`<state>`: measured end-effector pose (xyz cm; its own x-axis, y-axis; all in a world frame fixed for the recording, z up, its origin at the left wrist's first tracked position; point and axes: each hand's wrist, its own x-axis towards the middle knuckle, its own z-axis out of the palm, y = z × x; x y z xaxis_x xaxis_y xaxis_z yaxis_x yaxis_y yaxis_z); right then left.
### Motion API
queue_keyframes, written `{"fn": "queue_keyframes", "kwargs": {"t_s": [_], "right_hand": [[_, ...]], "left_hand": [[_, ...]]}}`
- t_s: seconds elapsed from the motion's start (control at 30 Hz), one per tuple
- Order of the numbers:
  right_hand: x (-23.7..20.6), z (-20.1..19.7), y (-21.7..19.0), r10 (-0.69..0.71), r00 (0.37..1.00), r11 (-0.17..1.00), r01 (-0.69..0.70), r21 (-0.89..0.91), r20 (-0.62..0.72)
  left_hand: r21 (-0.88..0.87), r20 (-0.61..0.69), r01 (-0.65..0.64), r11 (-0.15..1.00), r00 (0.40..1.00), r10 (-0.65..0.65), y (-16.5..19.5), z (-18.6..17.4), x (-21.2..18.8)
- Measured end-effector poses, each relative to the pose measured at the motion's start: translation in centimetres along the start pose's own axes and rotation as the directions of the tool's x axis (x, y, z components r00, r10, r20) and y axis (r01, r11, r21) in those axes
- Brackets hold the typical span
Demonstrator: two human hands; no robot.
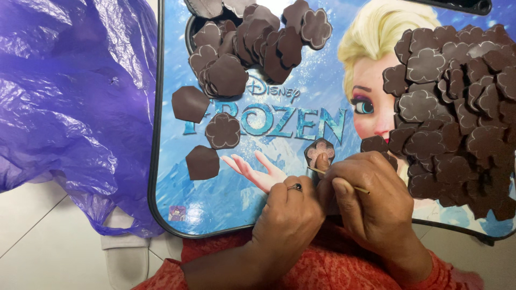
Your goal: The person uses a small pointed tool to trace and cut a flower-shaped pattern on a dark paper cutout. They repeatedly pick up, trace, and set down the cutout on a Frozen-themed tray.
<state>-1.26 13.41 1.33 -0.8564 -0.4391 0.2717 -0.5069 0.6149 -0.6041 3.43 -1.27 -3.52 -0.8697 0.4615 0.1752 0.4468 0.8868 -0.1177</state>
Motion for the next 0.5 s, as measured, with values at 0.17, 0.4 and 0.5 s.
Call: {"fn": "queue_keyframes", "kwargs": {"t_s": [0.17,0.4,0.5], "right_hand": [[-0.21,0.01,-0.26,-0.018,1.000,0.999,0.017,-0.028,-0.014],[-0.25,-0.13,-0.31,-0.035,0.999,0.999,0.035,-0.037,-0.002],[-0.11,-0.08,-0.36,-0.051,0.999,0.998,0.051,-0.044,0.003]], "left_hand": [[-0.039,0.003,-0.014,0.999,1.000,0.014,-0.31,-0.29,0.11],[-0.057,0.010,-0.014,0.998,1.000,0.014,-0.40,-0.50,-0.06],[-0.048,-0.002,-0.007,0.999,1.000,0.007,-0.33,-0.39,-0.08]]}}
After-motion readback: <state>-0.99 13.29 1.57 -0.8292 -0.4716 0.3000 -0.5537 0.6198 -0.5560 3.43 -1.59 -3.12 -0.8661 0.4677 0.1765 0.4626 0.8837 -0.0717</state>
